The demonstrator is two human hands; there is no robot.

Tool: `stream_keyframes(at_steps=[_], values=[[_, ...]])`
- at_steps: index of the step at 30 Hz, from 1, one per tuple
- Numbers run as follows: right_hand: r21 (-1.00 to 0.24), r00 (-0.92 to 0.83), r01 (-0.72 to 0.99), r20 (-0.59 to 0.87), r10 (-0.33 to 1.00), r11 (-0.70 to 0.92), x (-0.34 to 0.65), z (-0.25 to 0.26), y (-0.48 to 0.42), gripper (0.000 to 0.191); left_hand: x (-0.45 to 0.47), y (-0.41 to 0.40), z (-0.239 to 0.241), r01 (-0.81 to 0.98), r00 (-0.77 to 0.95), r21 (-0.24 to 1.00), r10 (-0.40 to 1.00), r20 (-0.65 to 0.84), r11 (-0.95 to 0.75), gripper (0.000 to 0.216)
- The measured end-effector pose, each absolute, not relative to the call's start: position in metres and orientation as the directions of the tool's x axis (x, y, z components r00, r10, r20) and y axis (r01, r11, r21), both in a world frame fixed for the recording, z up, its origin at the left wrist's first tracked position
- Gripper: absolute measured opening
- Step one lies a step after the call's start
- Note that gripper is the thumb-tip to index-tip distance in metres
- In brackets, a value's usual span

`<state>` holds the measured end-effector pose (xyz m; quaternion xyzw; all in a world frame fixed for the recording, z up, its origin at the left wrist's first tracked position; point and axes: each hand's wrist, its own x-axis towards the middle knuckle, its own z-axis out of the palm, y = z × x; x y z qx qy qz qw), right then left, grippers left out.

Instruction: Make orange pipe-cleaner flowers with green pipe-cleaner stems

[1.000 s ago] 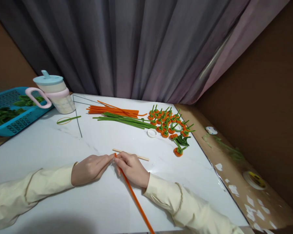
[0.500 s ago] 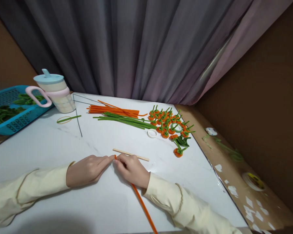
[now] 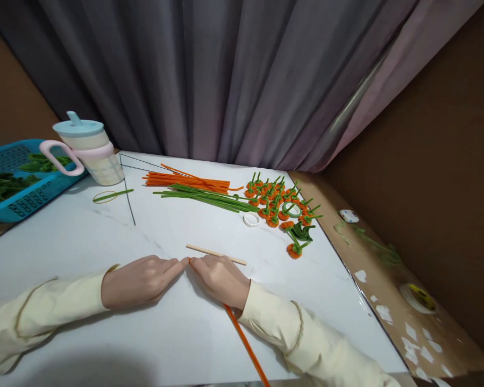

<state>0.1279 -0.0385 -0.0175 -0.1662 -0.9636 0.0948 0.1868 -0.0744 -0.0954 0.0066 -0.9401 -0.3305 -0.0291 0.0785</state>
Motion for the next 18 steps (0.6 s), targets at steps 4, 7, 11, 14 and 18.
stream_keyframes(at_steps=[4, 7, 11, 14, 18], values=[[-0.066, -0.894, 0.270, 0.353, 0.275, 0.961, 0.128, -0.020, -0.038, 0.022, -0.074, -0.093, 0.013, 0.616, 0.787, -0.075, 0.616, 0.016, -0.784, 0.042], [0.016, -0.909, 0.250, 0.348, 0.229, 0.968, 0.128, -0.021, -0.038, 0.022, -0.073, -0.090, 0.020, 0.626, 0.774, -0.046, 0.627, -0.091, -0.779, 0.030], [0.056, -0.917, 0.218, 0.354, 0.185, 0.974, 0.128, -0.021, -0.037, 0.024, -0.073, -0.087, 0.026, 0.631, 0.767, 0.011, 0.622, -0.156, -0.775, 0.024], [0.069, -0.911, 0.211, 0.375, 0.171, 0.975, 0.128, -0.020, -0.037, 0.026, -0.073, -0.086, 0.026, 0.623, 0.775, 0.037, 0.611, -0.159, -0.781, 0.022], [0.056, -0.908, 0.207, 0.383, 0.170, 0.977, 0.128, -0.019, -0.038, 0.023, -0.074, -0.085, 0.023, 0.610, 0.791, 0.085, 0.600, -0.123, -0.787, 0.021]])
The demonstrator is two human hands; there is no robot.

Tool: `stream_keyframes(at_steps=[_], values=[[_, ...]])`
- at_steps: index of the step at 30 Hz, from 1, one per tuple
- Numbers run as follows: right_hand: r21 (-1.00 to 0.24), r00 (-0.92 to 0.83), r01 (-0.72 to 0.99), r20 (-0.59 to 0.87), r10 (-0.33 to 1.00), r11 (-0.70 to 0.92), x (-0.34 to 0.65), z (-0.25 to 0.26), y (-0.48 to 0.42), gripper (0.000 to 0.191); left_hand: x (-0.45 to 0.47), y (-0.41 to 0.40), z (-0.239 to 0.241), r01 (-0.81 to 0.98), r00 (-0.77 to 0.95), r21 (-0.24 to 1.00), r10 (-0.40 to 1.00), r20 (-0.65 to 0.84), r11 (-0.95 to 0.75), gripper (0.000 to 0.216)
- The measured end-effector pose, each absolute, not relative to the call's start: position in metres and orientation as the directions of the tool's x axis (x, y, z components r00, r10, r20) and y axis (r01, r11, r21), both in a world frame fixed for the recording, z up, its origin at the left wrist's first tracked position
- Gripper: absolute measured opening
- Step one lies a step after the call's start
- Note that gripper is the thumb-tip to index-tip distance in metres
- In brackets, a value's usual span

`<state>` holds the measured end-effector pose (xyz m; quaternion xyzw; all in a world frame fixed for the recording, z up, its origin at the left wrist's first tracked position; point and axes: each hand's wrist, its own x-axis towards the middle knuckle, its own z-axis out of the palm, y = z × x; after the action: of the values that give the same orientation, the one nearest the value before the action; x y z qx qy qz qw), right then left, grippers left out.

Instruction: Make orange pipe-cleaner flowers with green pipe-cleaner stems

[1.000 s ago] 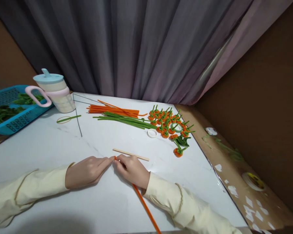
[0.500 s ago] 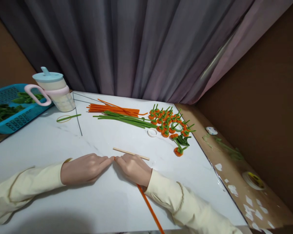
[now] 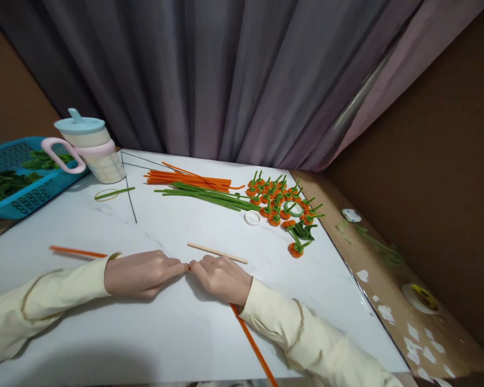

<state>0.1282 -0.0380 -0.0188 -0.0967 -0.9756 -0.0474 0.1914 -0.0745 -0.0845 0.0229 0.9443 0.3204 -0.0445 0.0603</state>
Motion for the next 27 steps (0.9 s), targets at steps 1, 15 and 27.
stream_keyframes(at_steps=[1, 15, 27], values=[[0.049, -0.909, 0.206, 0.380, 0.173, 0.977, 0.128, -0.018, -0.038, 0.023, -0.075, -0.084, 0.022, 0.611, 0.791, 0.105, 0.600, -0.116, -0.785, 0.021], [0.012, -0.881, 0.277, 0.403, 0.248, 0.961, 0.130, -0.020, -0.038, 0.023, -0.084, -0.070, 0.024, 0.612, 0.713, 0.489, 0.702, -0.001, -0.621, 0.027], [0.024, -0.870, 0.241, 0.449, 0.204, 0.970, 0.128, -0.020, -0.040, 0.026, -0.083, -0.072, 0.028, 0.623, 0.707, 0.522, 0.705, -0.056, -0.583, 0.030]])
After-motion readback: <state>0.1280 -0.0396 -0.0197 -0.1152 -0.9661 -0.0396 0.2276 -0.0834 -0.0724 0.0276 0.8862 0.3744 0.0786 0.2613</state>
